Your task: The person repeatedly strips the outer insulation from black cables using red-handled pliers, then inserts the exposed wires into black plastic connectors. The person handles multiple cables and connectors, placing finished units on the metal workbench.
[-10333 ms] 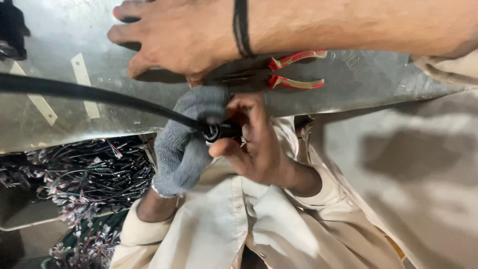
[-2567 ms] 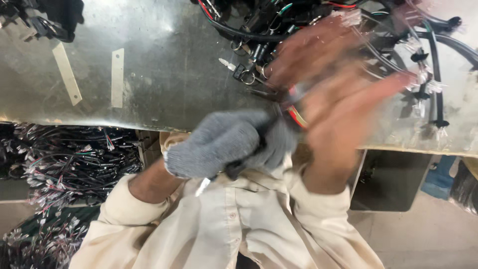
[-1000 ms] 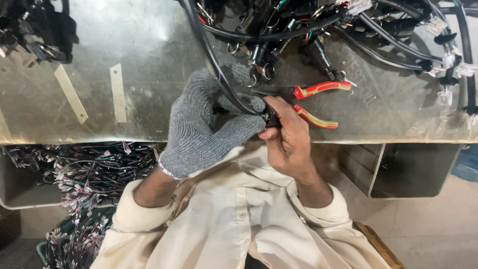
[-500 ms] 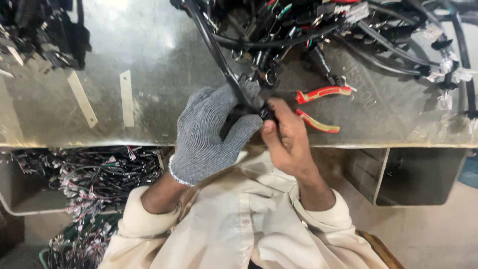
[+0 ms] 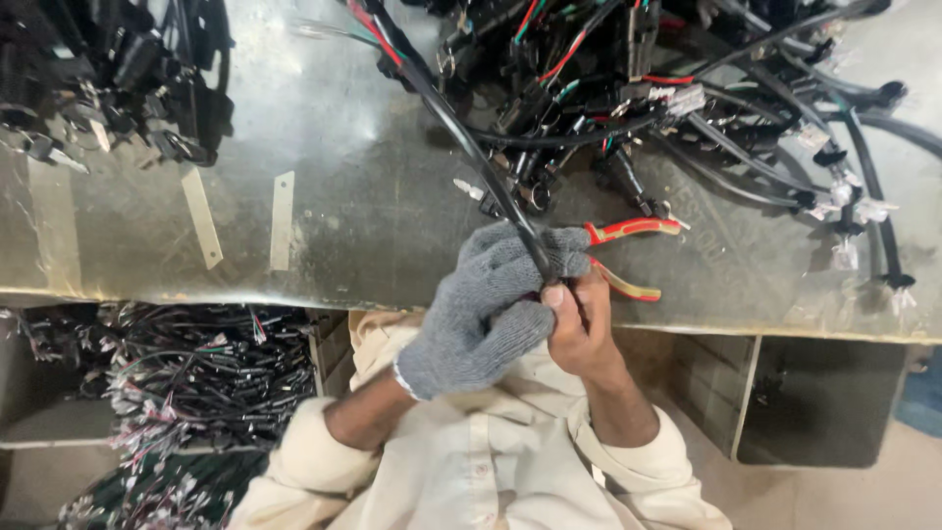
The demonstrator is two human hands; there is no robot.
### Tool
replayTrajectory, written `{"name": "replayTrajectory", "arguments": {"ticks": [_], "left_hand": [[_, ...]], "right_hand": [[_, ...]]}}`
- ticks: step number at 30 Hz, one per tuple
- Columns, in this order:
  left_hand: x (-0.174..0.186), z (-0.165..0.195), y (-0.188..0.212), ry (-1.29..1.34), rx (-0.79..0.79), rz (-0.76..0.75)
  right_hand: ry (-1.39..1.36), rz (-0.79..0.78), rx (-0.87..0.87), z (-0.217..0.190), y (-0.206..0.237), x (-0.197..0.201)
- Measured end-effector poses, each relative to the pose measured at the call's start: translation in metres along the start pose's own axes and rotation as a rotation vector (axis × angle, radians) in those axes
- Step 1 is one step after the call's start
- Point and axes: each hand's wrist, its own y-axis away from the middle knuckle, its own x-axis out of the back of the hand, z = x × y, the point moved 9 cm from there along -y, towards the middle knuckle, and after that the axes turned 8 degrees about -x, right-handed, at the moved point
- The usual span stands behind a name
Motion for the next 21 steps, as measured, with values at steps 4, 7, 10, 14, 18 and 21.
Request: {"name": "replayTrajectory", "arguments": {"ticks": [4,7,10,14,18,21], "left_hand": [[-0.004,-0.005,0.000,-0.020,0.090,-0.037],[-0.005,0.008,-0.005,0.163,-0.044,-0.230],[-0.004,0.022,-0.008,0.179,-0.171,-0.294],[-0.014,0.019,-0.011,0.192,-0.145,-0.253],[-0.028,-0.009,-0.007,0.303,0.124,-0.229],[-0.018,-0.003,-0.010,0.205,-0.022,-0.054]], "right_hand": [[0.137,0.172,0.064,0.019,-0.002,0.018],[0.085,-0.111,0.192,-0.004,0.011,0.008],[-0.322,-0.402,0.106,-0.019,0.032,-0.004],[-0.647,-0.419,-0.147,0.008,0.036,-0.009],[-0.783,-0.278,-0.141,0.042,0.035,-0.004],[-0.633,-0.031,-0.373,0.080,0.039,-0.001]]}}
